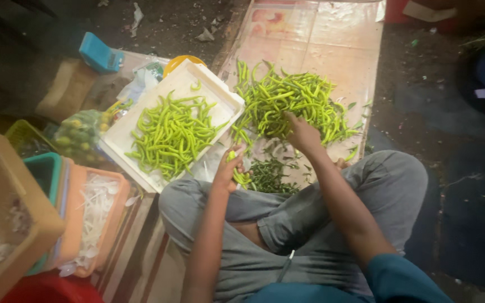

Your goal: The person sits on the floor and trims the stems off green chili peppers by hand. They pick peppers from a pile on a cardboard sheet, remove the stems, and place the trimmed peppers into a white styrofoam tray.

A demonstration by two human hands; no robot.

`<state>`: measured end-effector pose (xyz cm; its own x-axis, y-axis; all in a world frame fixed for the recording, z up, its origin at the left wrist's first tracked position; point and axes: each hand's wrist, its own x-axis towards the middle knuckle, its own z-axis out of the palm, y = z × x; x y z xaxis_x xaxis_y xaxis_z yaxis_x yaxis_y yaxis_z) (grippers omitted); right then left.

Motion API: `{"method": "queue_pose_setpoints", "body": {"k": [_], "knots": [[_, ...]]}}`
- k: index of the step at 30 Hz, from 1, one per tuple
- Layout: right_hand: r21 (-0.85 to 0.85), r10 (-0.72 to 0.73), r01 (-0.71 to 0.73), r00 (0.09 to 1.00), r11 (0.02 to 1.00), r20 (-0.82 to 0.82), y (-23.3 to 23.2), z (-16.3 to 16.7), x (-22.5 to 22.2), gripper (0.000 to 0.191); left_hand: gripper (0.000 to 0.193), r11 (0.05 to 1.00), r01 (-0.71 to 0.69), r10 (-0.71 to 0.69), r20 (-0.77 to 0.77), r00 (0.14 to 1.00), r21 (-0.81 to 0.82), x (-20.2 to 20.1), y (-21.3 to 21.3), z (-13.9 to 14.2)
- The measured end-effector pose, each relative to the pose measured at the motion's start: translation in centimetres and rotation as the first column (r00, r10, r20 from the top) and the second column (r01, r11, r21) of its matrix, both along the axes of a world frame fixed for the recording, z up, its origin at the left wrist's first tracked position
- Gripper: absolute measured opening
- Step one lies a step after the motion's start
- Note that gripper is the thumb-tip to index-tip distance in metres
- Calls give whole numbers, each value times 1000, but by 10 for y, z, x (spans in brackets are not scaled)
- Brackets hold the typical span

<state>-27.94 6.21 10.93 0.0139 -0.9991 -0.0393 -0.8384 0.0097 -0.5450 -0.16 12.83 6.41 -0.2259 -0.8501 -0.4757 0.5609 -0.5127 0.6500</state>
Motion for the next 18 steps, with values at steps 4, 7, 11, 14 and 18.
{"method": "queue_pose_setpoints", "body": {"k": [4,7,11,14,18], "knots": [[-274,-77,98,993,957,85,-8,-9,-7,37,40,999,29,-29,41,999,-14,1,5,0],[-244,-77,108,988,964,134,-25,-18,-24,27,42,1000,10,-9,22,1000,-20,2,9,0],[-240,-64,90,992,967,112,-33,-28,-31,14,41,994,-46,60,144,988,-99,4,11,6],[-56,12,-8,997,998,80,-26,-24,-23,15,39,974,-40,90,224,970,-222,5,10,14],[-4,167,-168,976,986,143,-1,-7,-5,16,37,968,-12,88,294,952,-251,-2,8,23]]}}
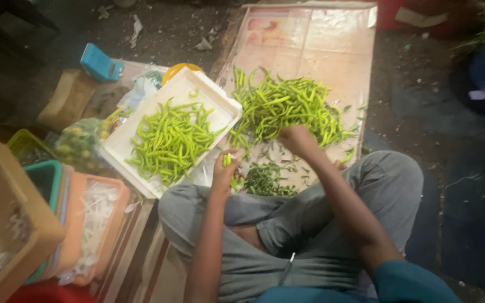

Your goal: The person sits on the floor and trims the stems off green chili peppers by hand. They pick peppers from a pile on a cardboard sheet, remove the stems, and place the trimmed peppers into a white styrofoam tray.

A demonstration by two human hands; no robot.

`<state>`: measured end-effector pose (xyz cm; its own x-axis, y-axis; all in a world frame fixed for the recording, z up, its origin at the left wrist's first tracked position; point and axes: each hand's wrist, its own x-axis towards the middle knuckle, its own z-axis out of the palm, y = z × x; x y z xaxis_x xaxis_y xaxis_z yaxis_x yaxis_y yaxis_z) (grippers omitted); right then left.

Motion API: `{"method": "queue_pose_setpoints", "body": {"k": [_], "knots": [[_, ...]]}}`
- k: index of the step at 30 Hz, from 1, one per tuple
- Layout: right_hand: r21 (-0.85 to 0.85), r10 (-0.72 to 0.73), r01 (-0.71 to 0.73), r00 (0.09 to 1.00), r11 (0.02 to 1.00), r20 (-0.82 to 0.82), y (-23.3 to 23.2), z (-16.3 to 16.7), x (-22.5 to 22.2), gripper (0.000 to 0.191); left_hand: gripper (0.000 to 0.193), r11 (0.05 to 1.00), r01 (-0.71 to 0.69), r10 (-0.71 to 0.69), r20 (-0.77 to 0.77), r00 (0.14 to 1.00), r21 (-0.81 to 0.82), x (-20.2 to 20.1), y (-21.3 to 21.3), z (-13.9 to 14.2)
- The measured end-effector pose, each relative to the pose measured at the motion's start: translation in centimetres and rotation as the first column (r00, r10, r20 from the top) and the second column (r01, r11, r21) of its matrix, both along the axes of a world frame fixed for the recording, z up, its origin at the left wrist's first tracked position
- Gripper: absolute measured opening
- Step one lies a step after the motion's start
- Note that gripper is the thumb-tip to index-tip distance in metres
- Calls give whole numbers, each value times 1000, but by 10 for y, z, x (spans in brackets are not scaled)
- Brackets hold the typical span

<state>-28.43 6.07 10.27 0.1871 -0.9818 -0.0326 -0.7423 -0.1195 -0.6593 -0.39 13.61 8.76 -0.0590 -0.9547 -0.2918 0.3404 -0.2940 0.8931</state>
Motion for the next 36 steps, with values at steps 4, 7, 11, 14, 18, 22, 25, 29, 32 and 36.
{"method": "queue_pose_setpoints", "body": {"k": [4,7,11,14,18,22,25,29,32,36], "knots": [[94,277,-287,955,953,101,24,16,17,16,38,993,41,-37,36,999,-107,-10,5,6],[234,350,-455,856,859,379,29,28,29,19,42,970,208,-190,142,971,-128,-13,7,11],[194,286,-396,858,898,427,42,41,35,18,37,873,487,-486,106,868,18,-6,14,19],[238,306,-445,836,863,455,48,52,32,18,30,801,597,-590,226,775,42,1,16,27],[360,446,-509,860,782,248,59,57,20,25,30,761,646,-588,489,644,65,-6,19,36],[501,473,-548,835,670,281,68,47,14,29,32,707,684,-647,554,525,179,-17,19,43],[490,478,-571,821,659,313,67,38,13,29,31,706,692,-645,541,540,151,-19,20,42],[170,593,-625,779,762,204,66,35,18,27,30,714,690,-635,524,567,119,-19,19,36],[-22,473,-473,881,881,23,78,38,26,30,30,766,632,-615,416,670,114,-19,17,28],[-309,288,-265,957,913,30,98,37,46,26,28,774,579,-599,-4,801,255,-16,15,17]]}}
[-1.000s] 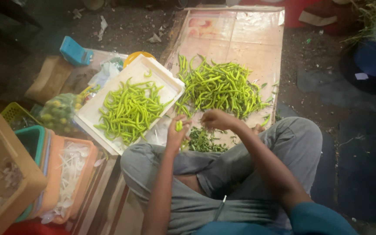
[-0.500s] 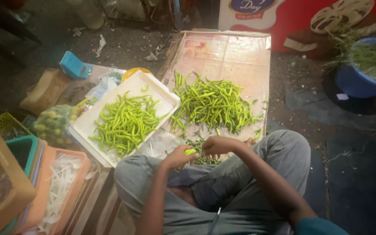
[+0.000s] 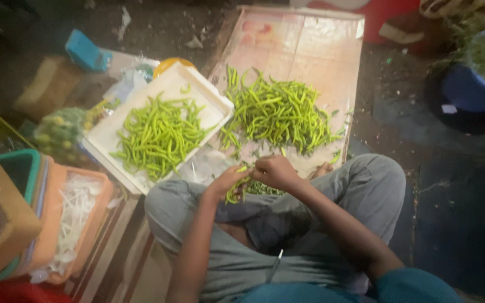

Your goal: The person sits on the floor and trims the stems off green chili peppers by hand. They pick peppers from a pile on a cardboard sheet, remove the stems, and place the trimmed peppers into a white styrofoam tray.

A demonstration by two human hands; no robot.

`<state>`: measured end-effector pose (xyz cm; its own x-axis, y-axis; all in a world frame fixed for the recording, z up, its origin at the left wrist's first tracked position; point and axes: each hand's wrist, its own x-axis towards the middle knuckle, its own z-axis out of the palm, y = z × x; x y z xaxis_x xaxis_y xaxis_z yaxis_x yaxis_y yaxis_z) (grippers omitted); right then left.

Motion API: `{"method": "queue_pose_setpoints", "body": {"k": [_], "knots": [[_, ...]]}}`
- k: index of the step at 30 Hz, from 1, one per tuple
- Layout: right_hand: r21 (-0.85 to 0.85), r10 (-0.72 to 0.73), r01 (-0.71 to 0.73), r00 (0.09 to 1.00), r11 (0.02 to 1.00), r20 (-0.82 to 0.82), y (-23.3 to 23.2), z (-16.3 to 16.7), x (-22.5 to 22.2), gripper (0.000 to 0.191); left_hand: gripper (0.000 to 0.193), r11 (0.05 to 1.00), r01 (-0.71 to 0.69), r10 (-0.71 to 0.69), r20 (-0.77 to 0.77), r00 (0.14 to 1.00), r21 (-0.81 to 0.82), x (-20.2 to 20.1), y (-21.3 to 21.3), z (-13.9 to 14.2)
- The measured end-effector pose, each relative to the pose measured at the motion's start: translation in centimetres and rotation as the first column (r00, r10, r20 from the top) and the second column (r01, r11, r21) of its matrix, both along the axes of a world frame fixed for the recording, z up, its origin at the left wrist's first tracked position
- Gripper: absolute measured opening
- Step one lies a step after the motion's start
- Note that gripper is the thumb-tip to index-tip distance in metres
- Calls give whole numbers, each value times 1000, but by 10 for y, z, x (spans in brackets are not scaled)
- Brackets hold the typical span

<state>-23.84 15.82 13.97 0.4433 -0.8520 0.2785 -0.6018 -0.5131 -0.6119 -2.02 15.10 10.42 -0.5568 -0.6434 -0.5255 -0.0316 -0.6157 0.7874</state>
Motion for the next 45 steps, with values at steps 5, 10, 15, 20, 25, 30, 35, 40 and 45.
{"method": "queue_pose_setpoints", "body": {"k": [5,10,15,20,25,30,35,40,45], "knots": [[-157,-253,248,967,956,-14,-16,-21,-8,15,20,995,-99,97,-61,993,-16,6,-11,-12],[236,-339,472,832,850,-439,-67,-50,-77,51,20,977,-200,214,-290,933,77,22,-17,-20],[355,-160,430,794,830,-586,-71,-79,-70,51,9,915,-355,399,-289,870,193,31,-22,-34],[389,-158,527,723,756,-673,-74,-89,-49,33,24,929,-325,371,-436,820,180,31,-25,-42],[747,-237,352,936,564,-262,-79,-72,-57,34,22,928,-368,371,-271,888,61,28,-22,-35],[920,-446,-167,835,353,323,-58,-50,-48,37,33,947,-321,318,-116,941,-13,21,-20,-39],[830,-132,-277,915,484,382,-45,-32,-43,36,29,884,-463,463,-240,853,58,18,-26,-53],[732,2,-167,975,661,221,-32,-10,-27,22,30,881,-451,427,-171,888,-143,16,-19,-50],[353,81,-51,994,934,-72,-18,10,-12,18,32,945,-223,222,-33,975,-240,-3,-6,-32]]}}
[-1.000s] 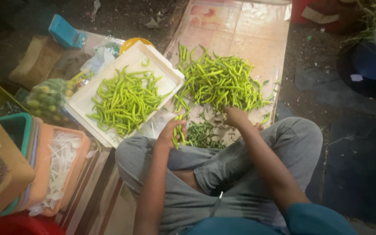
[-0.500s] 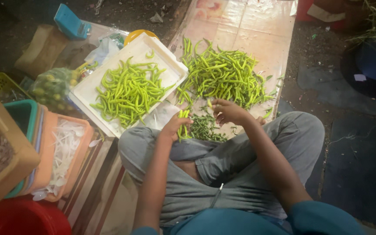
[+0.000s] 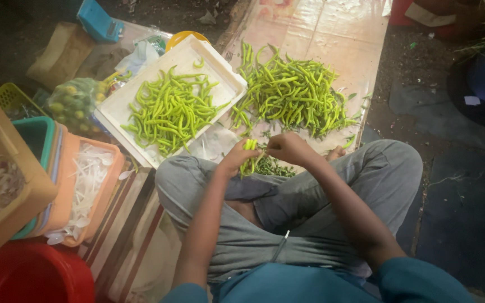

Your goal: The person sits on the floor and trims the stems off green chili peppers by hand. They pick peppers from a pile on a cardboard sheet, remove the stems, and place the trimmed peppers into a white styrofoam tray.

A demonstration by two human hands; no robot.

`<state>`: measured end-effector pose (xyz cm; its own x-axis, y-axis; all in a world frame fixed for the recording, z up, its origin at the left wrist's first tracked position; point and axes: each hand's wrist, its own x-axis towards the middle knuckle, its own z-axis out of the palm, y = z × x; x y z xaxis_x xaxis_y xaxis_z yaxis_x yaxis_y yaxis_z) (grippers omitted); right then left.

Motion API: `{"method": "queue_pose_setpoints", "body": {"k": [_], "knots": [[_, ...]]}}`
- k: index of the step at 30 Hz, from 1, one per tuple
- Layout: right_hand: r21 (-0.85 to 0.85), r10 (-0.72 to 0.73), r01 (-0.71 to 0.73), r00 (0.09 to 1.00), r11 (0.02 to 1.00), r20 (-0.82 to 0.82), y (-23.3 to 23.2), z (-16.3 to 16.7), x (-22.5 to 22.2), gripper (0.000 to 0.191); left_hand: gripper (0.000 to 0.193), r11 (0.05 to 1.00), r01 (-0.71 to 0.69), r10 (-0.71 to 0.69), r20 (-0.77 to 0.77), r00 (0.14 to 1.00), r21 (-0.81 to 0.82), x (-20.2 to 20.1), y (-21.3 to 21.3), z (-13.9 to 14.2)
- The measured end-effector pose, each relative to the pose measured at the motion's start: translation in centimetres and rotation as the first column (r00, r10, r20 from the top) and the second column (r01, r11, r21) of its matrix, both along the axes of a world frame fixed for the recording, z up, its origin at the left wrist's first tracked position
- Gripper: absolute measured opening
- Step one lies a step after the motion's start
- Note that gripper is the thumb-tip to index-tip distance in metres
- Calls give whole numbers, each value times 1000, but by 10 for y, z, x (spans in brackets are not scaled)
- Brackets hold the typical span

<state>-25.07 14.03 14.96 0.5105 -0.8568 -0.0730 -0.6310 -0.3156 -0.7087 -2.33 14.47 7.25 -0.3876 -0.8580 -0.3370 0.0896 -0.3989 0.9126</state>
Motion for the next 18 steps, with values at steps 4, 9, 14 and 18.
{"method": "queue_pose_setpoints", "body": {"k": [4,9,14,18], "knots": [[-278,-5,28,997,960,83,13,5,10,18,33,992,-35,36,-9,999,120,-7,5,3],[-476,-43,153,971,866,234,26,-1,26,24,23,990,-134,138,-120,983,37,-4,1,-14],[-568,-188,266,963,779,193,23,-23,36,20,23,942,-212,267,198,943,-260,-14,2,-33],[-384,-378,368,924,847,51,-6,-37,12,43,40,931,-359,359,4,933,66,-12,-4,-39]]}}
